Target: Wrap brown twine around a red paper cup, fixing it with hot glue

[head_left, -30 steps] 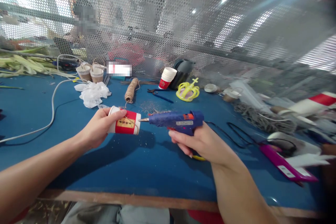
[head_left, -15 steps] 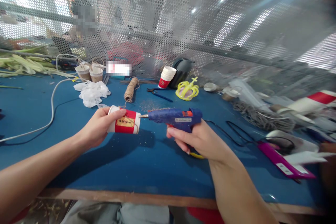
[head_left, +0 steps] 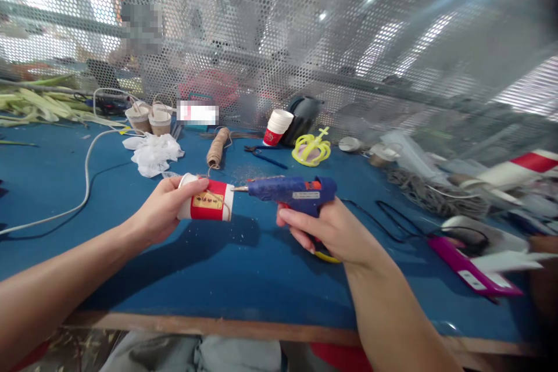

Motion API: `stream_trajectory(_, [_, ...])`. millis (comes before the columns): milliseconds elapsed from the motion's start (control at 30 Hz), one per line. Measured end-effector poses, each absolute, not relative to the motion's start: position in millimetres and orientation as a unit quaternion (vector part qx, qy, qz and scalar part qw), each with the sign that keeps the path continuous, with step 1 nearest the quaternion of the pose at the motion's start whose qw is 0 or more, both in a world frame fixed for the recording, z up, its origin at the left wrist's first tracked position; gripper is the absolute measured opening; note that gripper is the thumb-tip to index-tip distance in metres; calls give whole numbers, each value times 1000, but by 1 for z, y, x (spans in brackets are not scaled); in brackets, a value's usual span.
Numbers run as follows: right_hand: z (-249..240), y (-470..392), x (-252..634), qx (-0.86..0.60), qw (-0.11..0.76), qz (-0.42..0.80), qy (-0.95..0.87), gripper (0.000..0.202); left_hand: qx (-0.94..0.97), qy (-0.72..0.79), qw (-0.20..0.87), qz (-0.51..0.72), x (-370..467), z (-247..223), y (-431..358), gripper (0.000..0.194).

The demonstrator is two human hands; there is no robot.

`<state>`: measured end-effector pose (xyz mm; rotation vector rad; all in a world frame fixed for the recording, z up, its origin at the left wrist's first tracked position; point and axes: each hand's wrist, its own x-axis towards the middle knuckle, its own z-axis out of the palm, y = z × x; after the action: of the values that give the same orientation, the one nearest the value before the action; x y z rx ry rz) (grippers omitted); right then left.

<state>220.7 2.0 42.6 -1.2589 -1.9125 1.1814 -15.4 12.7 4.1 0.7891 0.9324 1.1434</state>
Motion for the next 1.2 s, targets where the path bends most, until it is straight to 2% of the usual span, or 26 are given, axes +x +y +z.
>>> stream_trajectory(267, [44,0,220,-467,251,454,-716,22,330,432,669,506,-13,8,14,14])
stream_trajectory(467, [42,1,220,-466,279,443,-714,21,333,406,681,510,-13,6,14,14])
stream_trajectory(633, [40,1,220,-450,261,476,-709,20,355,396,675,512,-15,3,12,15])
stream_trajectory(833, [36,7,223,-446,297,490,-687,19,376,391,658,522,-15,4,10,13])
stream_trajectory(1067, [33,7,222,-423,285,563,-651,19,384,369,650,542,-14,3,8,13])
stream_trajectory(1200, [31,10,223,-428,307,568,-633,19,390,358,639,558,-15,2,7,14])
